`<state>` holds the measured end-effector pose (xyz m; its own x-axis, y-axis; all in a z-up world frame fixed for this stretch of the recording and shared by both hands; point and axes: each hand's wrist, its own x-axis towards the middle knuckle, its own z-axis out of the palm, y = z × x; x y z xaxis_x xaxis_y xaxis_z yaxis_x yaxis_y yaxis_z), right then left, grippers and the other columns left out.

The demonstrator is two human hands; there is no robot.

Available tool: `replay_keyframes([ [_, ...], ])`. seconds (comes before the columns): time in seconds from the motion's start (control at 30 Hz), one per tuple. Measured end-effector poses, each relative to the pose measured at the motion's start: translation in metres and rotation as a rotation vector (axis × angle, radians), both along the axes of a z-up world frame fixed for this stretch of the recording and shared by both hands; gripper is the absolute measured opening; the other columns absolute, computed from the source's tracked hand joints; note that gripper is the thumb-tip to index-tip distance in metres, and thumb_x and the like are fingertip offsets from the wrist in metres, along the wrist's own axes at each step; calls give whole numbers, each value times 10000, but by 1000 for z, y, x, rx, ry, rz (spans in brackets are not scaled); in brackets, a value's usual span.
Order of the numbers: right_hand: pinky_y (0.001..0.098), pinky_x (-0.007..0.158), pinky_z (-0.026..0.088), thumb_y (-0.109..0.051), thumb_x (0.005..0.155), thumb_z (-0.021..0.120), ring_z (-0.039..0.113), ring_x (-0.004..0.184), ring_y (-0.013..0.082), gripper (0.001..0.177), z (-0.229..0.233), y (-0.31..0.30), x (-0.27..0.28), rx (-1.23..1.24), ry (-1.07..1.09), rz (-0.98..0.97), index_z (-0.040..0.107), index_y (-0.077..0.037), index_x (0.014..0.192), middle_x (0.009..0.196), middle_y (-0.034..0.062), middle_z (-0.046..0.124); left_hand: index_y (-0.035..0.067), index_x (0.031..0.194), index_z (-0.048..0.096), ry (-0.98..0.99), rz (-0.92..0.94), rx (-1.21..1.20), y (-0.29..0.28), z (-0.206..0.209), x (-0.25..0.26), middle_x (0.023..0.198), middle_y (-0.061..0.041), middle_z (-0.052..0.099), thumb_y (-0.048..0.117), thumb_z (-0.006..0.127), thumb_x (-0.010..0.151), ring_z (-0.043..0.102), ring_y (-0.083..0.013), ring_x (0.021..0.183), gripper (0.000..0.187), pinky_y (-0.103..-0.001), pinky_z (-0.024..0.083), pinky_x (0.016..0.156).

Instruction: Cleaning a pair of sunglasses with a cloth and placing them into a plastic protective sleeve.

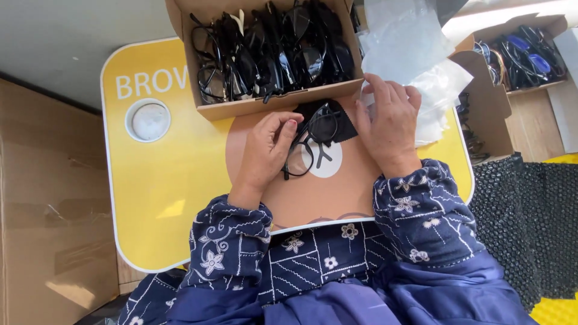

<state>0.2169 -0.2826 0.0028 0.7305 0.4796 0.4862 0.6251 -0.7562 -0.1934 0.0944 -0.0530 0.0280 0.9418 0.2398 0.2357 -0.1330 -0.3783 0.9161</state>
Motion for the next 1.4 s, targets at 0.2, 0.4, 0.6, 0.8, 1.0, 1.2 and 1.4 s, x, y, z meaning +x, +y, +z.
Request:
replay_keyframes([
  [0.2,462,1064,379,-269,929,857,643,1155,278,668,15,7,-8,-13,40,-15,478,-120,1458,1186,105,694,113,1098,722,-60,60,-99,2,-6,-3,974,-87,748,266,503,1092,760,-215,938,267,-360,619,836],
  [0.4,427,942,363,-45,956,708,657,1000,282,575,20,8,-9,71,55,73,463,-55,1476,1107,54,699,78,1123,699,9,56,-31,2,6,-7,1018,-51,733,246,497,1072,717,-149,932,267,-280,590,860],
  [0.6,441,969,384,39,996,674,641,905,287,498,21,8,-13,203,39,79,504,-12,1462,1018,67,666,63,1113,693,13,34,-28,0,10,-7,1031,-71,723,236,508,1067,730,-156,914,258,-273,605,835],
  [0.8,403,960,424,5,881,636,649,954,215,498,14,12,-13,228,-245,296,616,-61,1375,927,5,584,70,1127,706,-61,35,-141,2,-3,-5,995,-109,743,240,533,1083,772,-209,890,246,-335,627,795],
  [1.0,435,927,534,24,814,632,726,1042,288,437,22,30,-39,214,-280,567,659,-94,1234,957,52,655,71,1207,677,-8,-44,-198,2,-11,-4,1046,-131,756,282,511,1088,767,-210,919,294,-354,633,799],
  [1.2,429,977,551,-58,953,602,692,1122,272,241,25,39,-53,116,-230,758,665,-83,1185,977,66,649,116,1291,663,102,-42,-143,6,-14,-6,979,-127,767,457,399,1071,737,-212,817,484,-361,654,750],
  [1.4,374,1030,534,-46,1066,403,676,1141,242,248,25,47,-66,76,-299,844,629,-77,1164,956,66,604,182,1494,488,75,-83,-192,11,-19,-7,1115,-116,780,453,488,1053,706,-187,932,518,-384,612,856],
])
